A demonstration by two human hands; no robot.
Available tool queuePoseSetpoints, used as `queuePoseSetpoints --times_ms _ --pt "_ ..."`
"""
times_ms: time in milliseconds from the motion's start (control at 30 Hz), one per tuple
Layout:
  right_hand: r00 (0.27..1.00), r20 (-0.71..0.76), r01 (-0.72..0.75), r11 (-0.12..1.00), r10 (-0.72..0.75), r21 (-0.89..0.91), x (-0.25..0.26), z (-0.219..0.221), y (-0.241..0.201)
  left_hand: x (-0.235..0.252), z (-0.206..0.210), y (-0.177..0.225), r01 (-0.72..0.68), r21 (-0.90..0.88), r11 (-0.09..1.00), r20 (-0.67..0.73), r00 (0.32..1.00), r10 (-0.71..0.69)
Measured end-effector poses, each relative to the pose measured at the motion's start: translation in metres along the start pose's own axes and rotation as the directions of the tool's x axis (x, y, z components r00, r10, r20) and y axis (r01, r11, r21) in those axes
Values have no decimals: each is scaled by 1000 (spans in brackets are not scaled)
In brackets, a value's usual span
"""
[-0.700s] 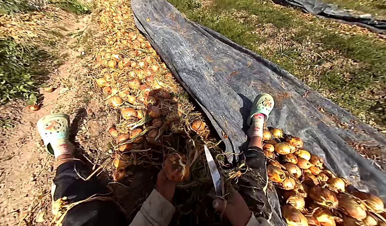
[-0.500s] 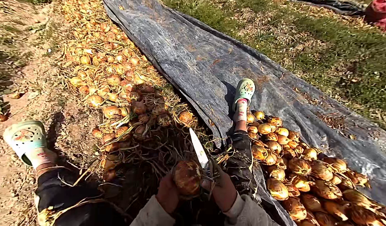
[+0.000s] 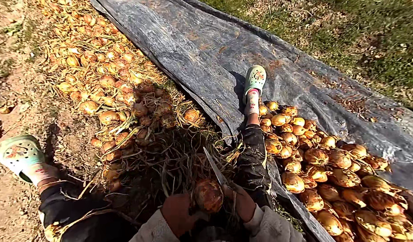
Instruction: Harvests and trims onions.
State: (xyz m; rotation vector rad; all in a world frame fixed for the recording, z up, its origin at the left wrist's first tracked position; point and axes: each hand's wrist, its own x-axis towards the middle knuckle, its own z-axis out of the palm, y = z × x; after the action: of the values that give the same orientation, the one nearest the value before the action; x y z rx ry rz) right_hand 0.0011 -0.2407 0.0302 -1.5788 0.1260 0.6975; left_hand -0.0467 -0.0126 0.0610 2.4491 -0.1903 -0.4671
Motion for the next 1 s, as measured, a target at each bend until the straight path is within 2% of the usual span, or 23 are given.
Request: queuePoseSetpoints --times_ms 100,200,267,333,400,467,500,533,567,600,633,667,700,767,833,900,933,967,1000 --pt "996 -24 -91 996 90 -14 -2 2 -10 -2 7 -1 -84 154 985 -271 955 124" --pt "991 -66 -120 993 118 -19 -5 7 -18 11 5 -1 3 102 995 -497 866 48" --pt "984 -146 -102 995 97 -24 2 5 -14 21 1 4 17 66 998 -646 762 30" --pt "989 -120 -88 996 86 -14 7 1 -6 31 2 7 -41 145 989 -747 650 137" --pt "996 -43 -78 995 81 64 12 2 4 42 9 10 -98 280 955 -756 591 282" --pt "998 -39 -45 988 51 149 17 6 14 49 26 13 -143 379 915 -680 627 379" --pt "998 -55 -12 979 23 201 21 8 19 47 37 16 -173 393 903 -608 688 396" --pt "997 -77 -3 965 23 261 24 10 25 42 45 22 -208 363 908 -494 784 377" --pt "993 -89 -49 956 78 290 28 11 31 35 48 29 -224 271 936 -310 900 305" --pt "981 -86 -141 949 171 281 30 10 35 32 43 39 -178 144 973 -57 981 188" --pt "961 -80 -236 938 263 253 32 9 39 34 37 46 -97 62 993 163 983 86" --pt "947 -86 -285 934 309 216 33 8 40 41 32 50 -21 22 1000 318 948 13" --pt "942 -138 -277 941 306 194 31 6 40 49 29 52 36 5 999 412 911 -35" --pt "944 -293 -99 978 150 182 25 0 40 63 30 56 69 -40 997 444 895 -44" --pt "913 -405 120 983 -55 138 21 -14 24 85 30 65 -4 -85 996 382 923 36" --pt "805 -509 353 936 -306 -5 20 -39 7 115 21 86 -118 -104 988 289 947 144" --pt "735 -496 475 873 -463 -112 20 -57 0 129 12 100 -157 -111 981 237 955 180" --pt "660 -500 562 811 -560 -166 22 -77 -9 141 3 112 -176 -131 976 160 967 196" --pt "595 -583 599 789 -553 -138 23 -92 -22 153 -8 120 -154 -167 974 117 978 175"
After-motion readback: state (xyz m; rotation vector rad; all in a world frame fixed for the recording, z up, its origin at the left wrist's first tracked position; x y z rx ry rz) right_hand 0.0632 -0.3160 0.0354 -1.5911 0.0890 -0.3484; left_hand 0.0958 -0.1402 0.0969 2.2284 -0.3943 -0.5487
